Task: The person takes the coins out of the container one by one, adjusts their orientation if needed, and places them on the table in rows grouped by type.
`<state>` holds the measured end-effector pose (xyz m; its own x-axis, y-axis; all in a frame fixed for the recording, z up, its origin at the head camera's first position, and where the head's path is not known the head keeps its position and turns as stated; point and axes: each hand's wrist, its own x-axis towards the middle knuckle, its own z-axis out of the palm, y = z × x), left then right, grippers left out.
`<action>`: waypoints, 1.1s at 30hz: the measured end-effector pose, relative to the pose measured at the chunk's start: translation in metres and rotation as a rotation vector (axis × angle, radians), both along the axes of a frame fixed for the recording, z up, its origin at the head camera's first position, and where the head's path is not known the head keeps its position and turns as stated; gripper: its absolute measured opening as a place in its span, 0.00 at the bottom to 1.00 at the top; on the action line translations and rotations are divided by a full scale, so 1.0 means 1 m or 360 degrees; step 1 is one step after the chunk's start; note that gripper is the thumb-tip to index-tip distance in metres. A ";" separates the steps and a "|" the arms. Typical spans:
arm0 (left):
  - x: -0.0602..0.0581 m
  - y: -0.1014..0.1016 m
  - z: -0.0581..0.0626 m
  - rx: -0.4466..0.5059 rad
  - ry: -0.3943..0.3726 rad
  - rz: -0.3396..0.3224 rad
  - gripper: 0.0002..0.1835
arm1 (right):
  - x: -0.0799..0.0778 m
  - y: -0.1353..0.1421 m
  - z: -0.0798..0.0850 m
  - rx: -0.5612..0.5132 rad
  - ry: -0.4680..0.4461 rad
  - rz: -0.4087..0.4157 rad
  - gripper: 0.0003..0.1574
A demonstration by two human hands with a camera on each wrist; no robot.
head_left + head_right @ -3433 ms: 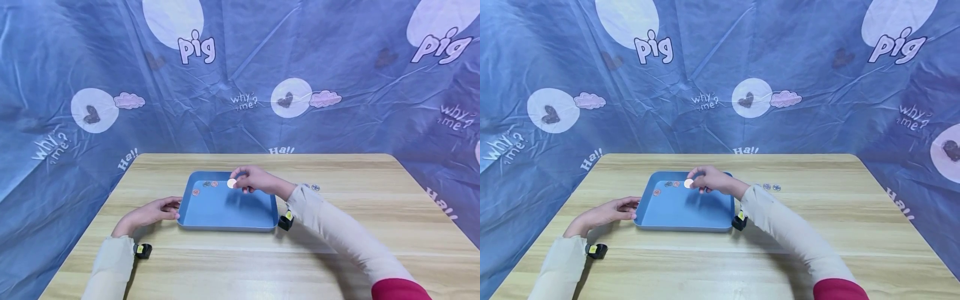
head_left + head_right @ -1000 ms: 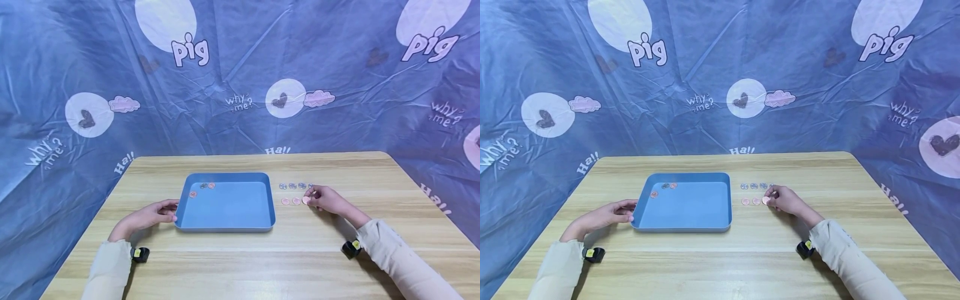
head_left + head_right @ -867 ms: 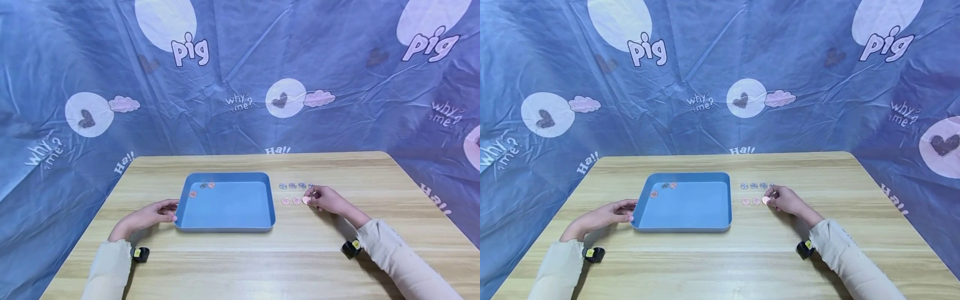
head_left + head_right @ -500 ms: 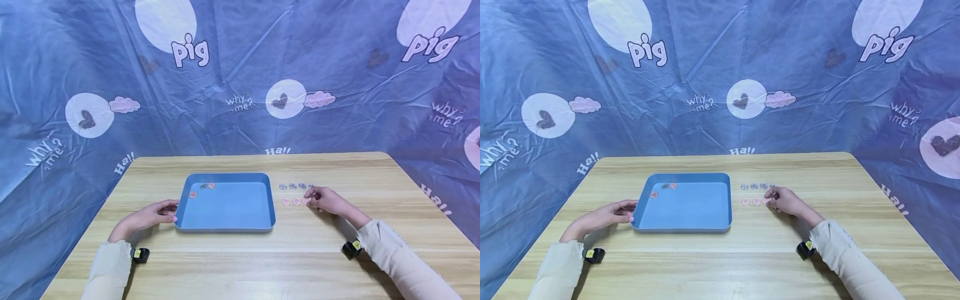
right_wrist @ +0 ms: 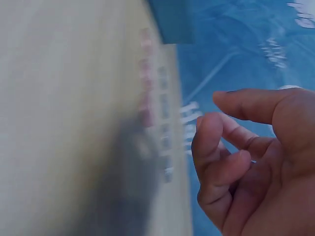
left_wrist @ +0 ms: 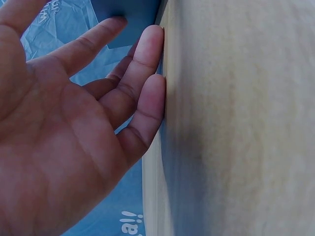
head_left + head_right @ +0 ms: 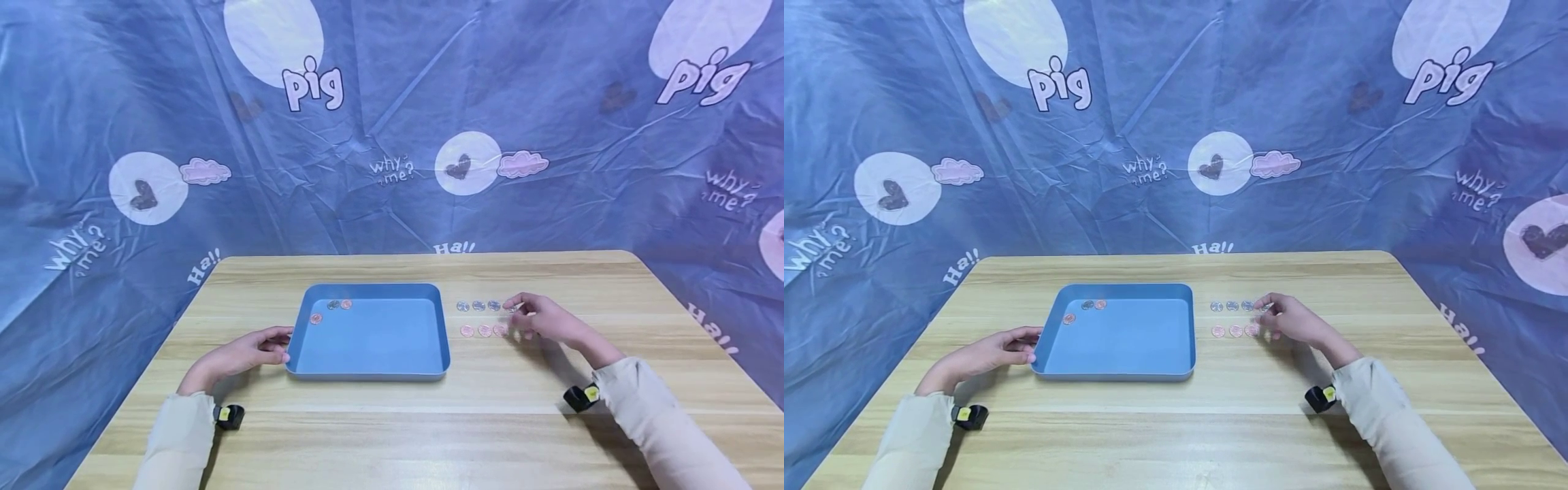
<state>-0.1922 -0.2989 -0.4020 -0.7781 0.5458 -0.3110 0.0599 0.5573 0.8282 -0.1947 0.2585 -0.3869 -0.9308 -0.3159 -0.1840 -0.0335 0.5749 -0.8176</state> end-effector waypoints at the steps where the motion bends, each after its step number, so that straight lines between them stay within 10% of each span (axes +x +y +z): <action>1: 0.000 0.000 0.000 0.0006 -0.0002 -0.0004 0.39 | 0.000 0.000 0.006 -0.0008 0.0010 -0.0001 0.26; 13: -0.001 -0.003 0.003 -0.0013 0.0013 -0.0002 0.39 | -0.016 -0.032 0.058 -0.0494 -0.0024 -0.0036 0.14; 33: 0.001 0.001 0.002 -0.0024 -0.0012 0.0034 0.39 | -0.046 -0.116 0.079 -0.1173 -0.0285 0.0178 0.12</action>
